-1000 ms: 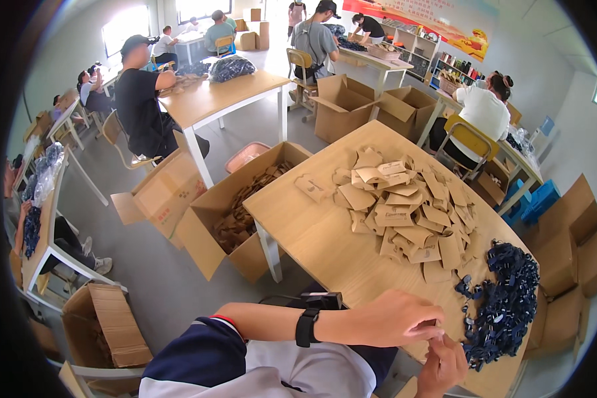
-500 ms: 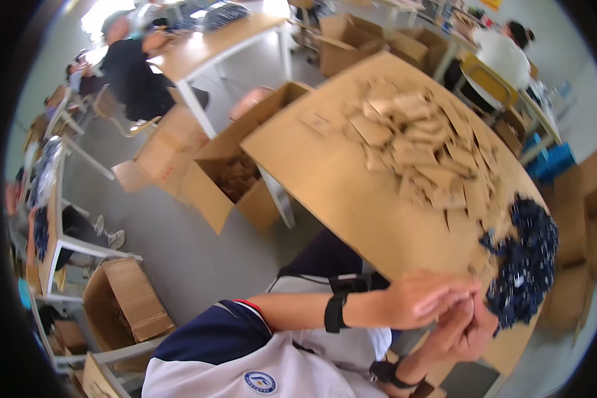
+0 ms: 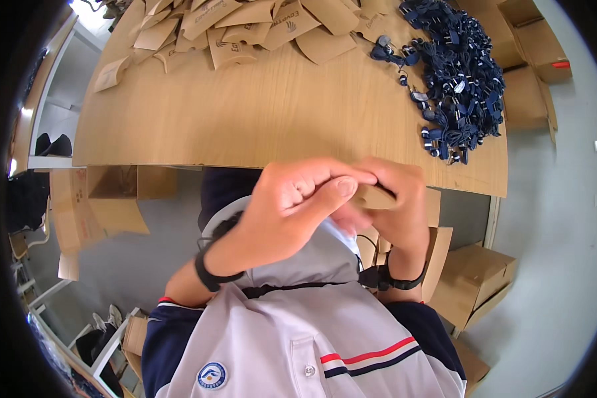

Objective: The recorder is placing small coiled cables with plastic ends into small cardboard sleeves and folding the ends to secure them.

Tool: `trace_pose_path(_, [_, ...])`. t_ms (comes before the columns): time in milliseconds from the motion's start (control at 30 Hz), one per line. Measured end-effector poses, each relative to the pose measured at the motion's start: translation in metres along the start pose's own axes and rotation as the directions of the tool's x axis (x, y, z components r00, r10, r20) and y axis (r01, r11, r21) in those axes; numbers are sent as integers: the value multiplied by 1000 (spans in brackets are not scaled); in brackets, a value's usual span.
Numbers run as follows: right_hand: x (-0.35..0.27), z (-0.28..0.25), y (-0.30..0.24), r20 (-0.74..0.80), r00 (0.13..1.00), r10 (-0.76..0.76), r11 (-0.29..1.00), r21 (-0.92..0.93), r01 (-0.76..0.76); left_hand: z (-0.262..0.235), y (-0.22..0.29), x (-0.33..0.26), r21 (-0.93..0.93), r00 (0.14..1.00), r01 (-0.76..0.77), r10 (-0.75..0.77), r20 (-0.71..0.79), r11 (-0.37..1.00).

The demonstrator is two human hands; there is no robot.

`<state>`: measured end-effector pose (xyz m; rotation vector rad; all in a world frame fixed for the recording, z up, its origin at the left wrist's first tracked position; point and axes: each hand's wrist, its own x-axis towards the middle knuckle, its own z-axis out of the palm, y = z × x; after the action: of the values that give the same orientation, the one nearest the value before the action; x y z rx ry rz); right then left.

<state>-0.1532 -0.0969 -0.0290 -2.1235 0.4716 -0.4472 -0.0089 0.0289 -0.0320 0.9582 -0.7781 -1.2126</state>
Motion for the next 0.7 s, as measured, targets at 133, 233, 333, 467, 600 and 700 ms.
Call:
trace_pose_path(133, [-2, -25, 9, 629, 775, 64, 841, 384, -382, -5, 17, 4, 318, 963, 37, -118, 240, 947])
trace_pose_path(233, [9, -21, 16, 790, 605, -94, 779, 437, -450, -4, 24, 21, 363, 904, 22, -173, 390, 931])
trace_pose_path(333, [9, 1, 30, 728, 635, -259, 766, 555, -324, -9, 19, 35, 374, 754, -118, -162, 636, 920])
trace_pose_path(467, [5, -5, 37, 849, 439, -296, 880, 421, -221, -5, 8, 29, 402, 665, -401, -41, 746, 823])
trace_pose_path(600, [-15, -10, 33, 618, 728, -297, 593, 717, -367, 2, 4, 15, 488, 884, -390, 168, 437, 781])
trace_pose_path(700, [-26, 9, 41, 250, 897, -364, 187, 963, -193, 18, 4, 17, 670, 764, -640, 397, 508, 376])
